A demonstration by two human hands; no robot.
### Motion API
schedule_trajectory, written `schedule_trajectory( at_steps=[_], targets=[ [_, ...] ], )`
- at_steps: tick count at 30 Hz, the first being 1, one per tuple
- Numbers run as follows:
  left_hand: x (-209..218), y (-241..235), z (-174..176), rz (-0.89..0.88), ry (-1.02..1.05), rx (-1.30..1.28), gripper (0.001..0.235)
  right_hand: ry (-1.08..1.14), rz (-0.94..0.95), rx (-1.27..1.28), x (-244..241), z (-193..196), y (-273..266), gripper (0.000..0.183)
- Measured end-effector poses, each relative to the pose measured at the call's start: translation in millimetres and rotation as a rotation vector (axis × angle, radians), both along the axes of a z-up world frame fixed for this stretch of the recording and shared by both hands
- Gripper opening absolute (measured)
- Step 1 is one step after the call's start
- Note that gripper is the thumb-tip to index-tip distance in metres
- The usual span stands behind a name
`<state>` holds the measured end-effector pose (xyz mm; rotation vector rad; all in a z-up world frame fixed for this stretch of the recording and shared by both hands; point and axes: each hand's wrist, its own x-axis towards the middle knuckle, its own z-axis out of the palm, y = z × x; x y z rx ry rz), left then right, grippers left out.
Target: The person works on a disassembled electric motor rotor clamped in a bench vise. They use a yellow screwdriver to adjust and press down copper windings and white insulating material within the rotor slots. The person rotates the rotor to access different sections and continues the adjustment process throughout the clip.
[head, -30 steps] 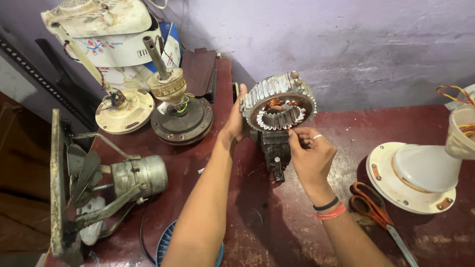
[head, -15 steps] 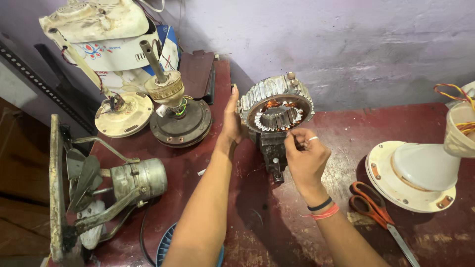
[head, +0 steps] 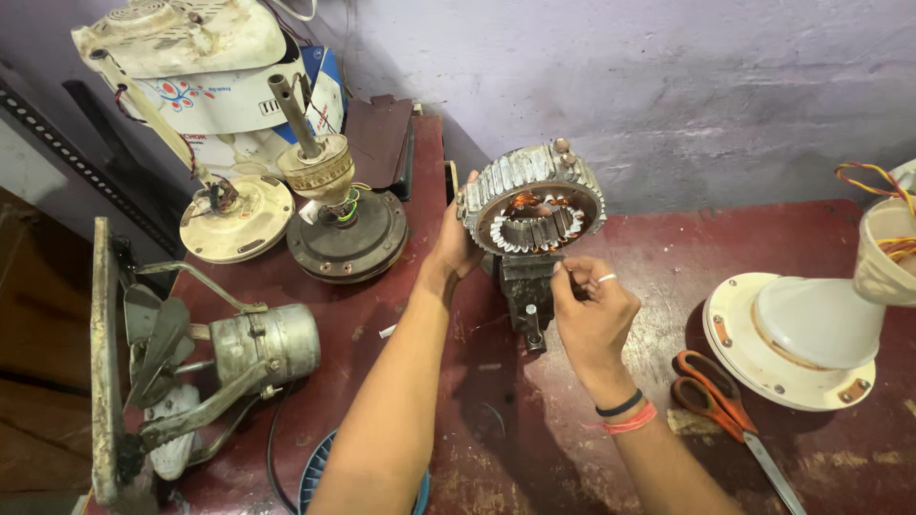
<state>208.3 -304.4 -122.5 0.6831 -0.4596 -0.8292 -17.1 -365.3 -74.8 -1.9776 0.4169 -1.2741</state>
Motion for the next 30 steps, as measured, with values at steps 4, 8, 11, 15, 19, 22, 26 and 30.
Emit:
schedule_trajectory(
  at_steps=[4, 8, 11, 15, 19, 22, 26, 30],
  targets=[
    [-0.3, 0.3, 0.9, -0.005, -0.014, -0.001, 0.066, -0.025, -0.005, 0.006, -0.7, -3.5, 1.2, 0.008],
    [0.2, 2.2, 3.0, -0.010, -0.029, 0.010, 0.066, -0.048, -0.006, -0.034, -0.3, -4.4, 1.5, 0.006],
    [0.2, 2.5, 4.3, 0.034, 0.004, 0.140, 0.066, -0.070, 0.069, -0.046, 0.8, -2.6, 0.2, 0.006],
    [-1.0, 2.0, 2.2, 0.019, -0.006, 0.023, 0.064, -0.072, 0.080, -0.072, 6.9, 1.3, -1.4, 0.006],
    [-0.4, 0.4, -0.3, 0.018, 0.006, 0.009, 0.062, -0.076, 0.048, -0.031, 13.1, 4.4, -0.3, 0.006],
    [1.0, -0.4, -1.9, 0.005, 0.012, -0.002, 0.061, -0.071, 0.036, -0.009, 12.3, 4.7, 0.7, 0.004],
    [7.4, -2.7, -3.4, -0.023, 0.005, -0.037, 0.059, -0.081, 0.043, -0.014, 8.4, 3.2, -0.2, 0.004],
    [12.5, -9.4, -8.2, -0.009, 0.049, -0.055, 0.053, -0.070, 0.018, -0.019, 3.5, 1.3, -0.8, 0.004]
  ],
)
